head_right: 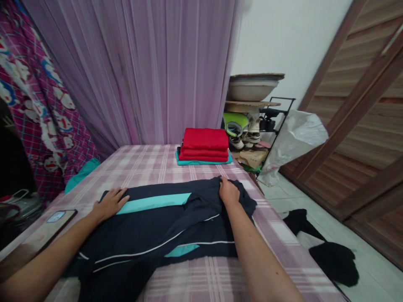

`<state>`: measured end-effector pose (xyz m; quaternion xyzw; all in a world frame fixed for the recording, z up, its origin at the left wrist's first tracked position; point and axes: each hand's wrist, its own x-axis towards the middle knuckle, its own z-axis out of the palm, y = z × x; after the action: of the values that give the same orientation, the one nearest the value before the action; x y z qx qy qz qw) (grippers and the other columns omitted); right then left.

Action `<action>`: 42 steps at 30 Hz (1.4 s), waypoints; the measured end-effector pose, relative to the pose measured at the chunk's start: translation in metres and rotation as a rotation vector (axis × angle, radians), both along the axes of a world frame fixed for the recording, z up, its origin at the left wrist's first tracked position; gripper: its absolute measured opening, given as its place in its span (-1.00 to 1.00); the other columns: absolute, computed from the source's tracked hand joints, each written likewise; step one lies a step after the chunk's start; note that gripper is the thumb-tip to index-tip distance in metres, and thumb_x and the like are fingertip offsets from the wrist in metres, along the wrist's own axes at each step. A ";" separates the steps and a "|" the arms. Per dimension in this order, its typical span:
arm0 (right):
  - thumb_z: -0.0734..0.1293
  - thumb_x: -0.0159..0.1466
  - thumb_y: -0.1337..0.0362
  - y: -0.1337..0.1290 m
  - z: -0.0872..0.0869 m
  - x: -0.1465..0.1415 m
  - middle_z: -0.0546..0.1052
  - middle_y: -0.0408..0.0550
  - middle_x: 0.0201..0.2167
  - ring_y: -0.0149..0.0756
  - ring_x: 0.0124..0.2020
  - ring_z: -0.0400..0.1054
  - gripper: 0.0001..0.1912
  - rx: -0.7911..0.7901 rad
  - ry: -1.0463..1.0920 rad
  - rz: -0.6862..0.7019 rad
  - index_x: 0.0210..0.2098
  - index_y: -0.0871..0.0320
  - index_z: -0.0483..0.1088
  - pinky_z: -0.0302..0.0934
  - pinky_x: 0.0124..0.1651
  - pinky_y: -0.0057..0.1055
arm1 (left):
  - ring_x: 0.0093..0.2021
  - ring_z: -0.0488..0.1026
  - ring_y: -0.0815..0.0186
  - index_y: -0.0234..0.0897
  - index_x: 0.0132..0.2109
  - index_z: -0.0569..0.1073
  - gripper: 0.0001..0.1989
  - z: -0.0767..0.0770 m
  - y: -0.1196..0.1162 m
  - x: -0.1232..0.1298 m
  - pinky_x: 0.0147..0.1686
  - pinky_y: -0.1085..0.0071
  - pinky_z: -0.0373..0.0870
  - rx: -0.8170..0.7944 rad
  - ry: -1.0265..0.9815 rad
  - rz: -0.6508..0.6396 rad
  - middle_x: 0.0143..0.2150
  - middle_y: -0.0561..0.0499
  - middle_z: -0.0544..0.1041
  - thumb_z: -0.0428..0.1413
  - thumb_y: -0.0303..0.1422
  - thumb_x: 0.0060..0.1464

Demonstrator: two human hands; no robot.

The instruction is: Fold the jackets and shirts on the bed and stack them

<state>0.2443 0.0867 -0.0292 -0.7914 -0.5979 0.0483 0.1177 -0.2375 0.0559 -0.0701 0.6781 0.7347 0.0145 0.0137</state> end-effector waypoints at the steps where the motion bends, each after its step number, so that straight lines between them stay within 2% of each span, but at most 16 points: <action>1: 0.07 0.42 0.20 -0.002 -0.003 0.002 0.53 0.09 0.07 -0.10 0.02 0.46 -0.54 0.001 -0.008 -0.001 0.26 0.03 0.29 0.30 0.02 -0.22 | 0.39 0.06 -0.12 -0.05 0.38 0.19 -0.32 -0.001 0.000 0.001 0.17 -0.34 0.08 -0.007 -0.005 0.018 0.42 -0.18 0.19 -0.24 0.07 0.22; 3: 0.10 0.41 0.18 -0.003 -0.003 0.003 0.50 0.10 0.08 -0.10 0.01 0.46 -0.55 0.002 -0.051 0.011 0.24 0.02 0.32 0.30 0.02 -0.23 | 0.39 0.06 -0.13 -0.06 0.38 0.19 -0.30 0.003 0.000 0.006 0.16 -0.30 0.12 -0.025 -0.010 0.054 0.43 -0.19 0.17 -0.25 0.09 0.22; 5: 0.13 0.40 0.17 -0.003 0.001 0.004 0.49 0.13 0.08 -0.09 0.02 0.44 -0.57 0.020 -0.115 0.037 0.18 0.05 0.39 0.30 0.02 -0.23 | 0.37 0.11 -0.11 -0.07 0.36 0.24 -0.33 0.013 -0.001 0.014 0.16 -0.23 0.16 -0.041 -0.005 0.064 0.41 -0.18 0.21 -0.23 0.07 0.22; 8: 0.13 0.39 0.19 0.001 0.009 0.002 0.42 0.15 0.17 -0.05 0.12 0.37 -0.57 0.130 -0.198 0.133 0.13 0.11 0.45 0.26 0.09 -0.20 | 0.24 0.31 -0.11 -0.10 0.27 0.38 -0.41 0.036 -0.002 0.022 0.14 -0.20 0.18 -0.039 0.068 0.056 0.29 -0.20 0.39 -0.24 -0.03 0.26; 11: 0.09 0.40 0.23 0.008 0.012 -0.001 0.34 0.10 0.28 -0.05 0.24 0.24 -0.55 0.238 -0.224 0.266 0.18 0.10 0.41 0.17 0.20 -0.14 | 0.09 0.44 -0.11 -0.16 0.21 0.45 -0.45 0.058 0.003 0.023 0.07 -0.14 0.25 -0.043 0.215 0.032 0.13 -0.25 0.52 -0.25 -0.13 0.28; 15: 0.07 0.41 0.26 0.027 0.007 0.003 0.31 0.14 0.31 -0.05 0.29 0.19 -0.53 0.165 -0.220 0.284 0.24 0.12 0.33 0.12 0.23 -0.06 | 0.11 0.43 -0.10 -0.23 0.05 0.55 -0.55 0.071 0.017 0.012 -0.01 0.06 0.35 -0.112 0.289 -0.051 0.11 -0.29 0.52 -0.07 -0.16 0.18; 17: 0.12 0.41 0.18 0.037 0.005 0.011 0.36 0.17 0.27 -0.02 0.25 0.23 -0.53 0.068 -0.228 0.295 0.24 0.14 0.31 0.13 0.19 -0.05 | 0.09 0.45 -0.04 -0.25 -0.01 0.55 -0.59 0.070 0.022 0.003 -0.01 0.16 0.36 -0.144 0.251 -0.091 0.09 -0.26 0.53 -0.02 -0.16 0.14; 20: 0.22 0.37 0.06 0.048 0.006 0.025 0.53 0.11 0.07 -0.07 0.09 0.38 -0.60 -0.040 -0.235 0.391 0.07 0.10 0.43 0.20 0.08 -0.19 | -0.03 0.53 0.05 -0.24 -0.01 0.49 -0.59 0.067 0.024 -0.011 -0.08 0.25 0.38 -0.154 0.164 -0.118 -0.03 -0.19 0.59 -0.06 -0.14 0.15; 22: 0.22 0.37 0.04 0.051 0.007 0.030 0.57 0.09 -0.05 -0.11 0.01 0.42 -0.65 -0.005 -0.246 0.404 -0.05 0.12 0.47 0.21 0.01 -0.28 | -0.09 0.55 0.08 -0.24 -0.02 0.45 -0.58 0.065 0.023 -0.019 -0.11 0.26 0.39 -0.098 0.126 -0.127 -0.10 -0.17 0.61 -0.12 -0.11 0.18; 26: 0.15 0.42 0.03 0.051 0.000 0.024 0.58 0.15 -0.13 -0.10 -0.06 0.45 -0.62 0.173 -0.294 0.222 -0.08 0.16 0.44 0.21 -0.07 -0.30 | -0.10 0.55 0.09 -0.25 -0.04 0.42 -0.56 0.061 0.023 -0.020 -0.12 0.28 0.38 0.004 0.114 -0.049 -0.13 -0.17 0.61 -0.20 -0.09 0.23; 28: 0.15 0.41 0.03 0.051 -0.008 0.019 0.58 0.17 -0.12 -0.09 -0.07 0.46 -0.60 0.139 -0.292 0.168 -0.07 0.18 0.44 0.22 -0.08 -0.29 | -0.09 0.54 0.07 -0.26 -0.01 0.42 -0.56 0.059 0.024 -0.014 -0.13 0.27 0.39 -0.029 0.139 0.009 -0.11 -0.19 0.61 -0.18 -0.09 0.22; 31: 0.15 0.41 -0.01 0.055 -0.017 0.021 0.57 0.19 -0.05 -0.05 0.00 0.44 -0.55 0.058 -0.250 0.171 0.01 0.18 0.45 0.25 -0.03 -0.24 | 0.00 0.52 0.01 -0.27 0.04 0.45 -0.54 0.056 0.025 -0.005 -0.09 0.19 0.39 -0.075 0.182 0.032 0.00 -0.23 0.58 -0.15 -0.12 0.21; 35: 0.13 0.41 0.04 0.063 -0.012 0.025 0.49 0.17 0.13 -0.04 0.11 0.39 -0.49 0.075 -0.129 0.171 0.22 0.16 0.33 0.25 0.10 -0.16 | 0.17 0.42 0.01 -0.28 0.13 0.47 -0.52 0.049 0.021 0.001 0.12 0.11 0.31 0.070 0.169 -0.089 0.20 -0.21 0.48 -0.13 -0.21 0.20; 37: 0.12 0.41 0.08 0.063 -0.005 0.017 0.43 0.15 0.21 -0.05 0.18 0.34 -0.48 0.169 -0.083 0.226 0.27 0.16 0.29 0.21 0.18 -0.14 | 0.28 0.32 0.03 -0.26 0.19 0.45 -0.49 0.042 0.016 0.007 0.23 0.08 0.20 0.132 0.130 -0.161 0.28 -0.18 0.41 -0.14 -0.20 0.22; 39: 0.10 0.41 0.09 0.060 -0.001 0.000 0.36 0.10 0.28 -0.09 0.28 0.24 -0.47 0.254 -0.059 0.369 0.29 0.13 0.27 0.12 0.28 -0.13 | 0.36 0.21 0.03 -0.24 0.26 0.39 -0.45 0.034 0.010 0.017 0.29 0.01 0.12 0.106 0.095 -0.179 0.34 -0.16 0.34 -0.16 -0.17 0.24; 42: 0.09 0.42 0.02 0.047 -0.007 -0.023 0.22 0.06 0.37 -0.07 0.38 0.06 -0.45 0.156 -0.086 0.580 0.33 0.03 0.22 -0.02 0.35 0.01 | 0.41 0.10 -0.01 -0.24 0.37 0.24 -0.39 0.022 0.001 0.031 0.30 -0.09 0.05 0.011 0.090 -0.132 0.42 -0.17 0.19 -0.14 -0.13 0.24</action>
<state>0.2211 0.1339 -0.0361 -0.5777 -0.8052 0.0001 0.1340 -0.2066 0.0570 -0.0478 0.7252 0.6880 -0.0131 -0.0222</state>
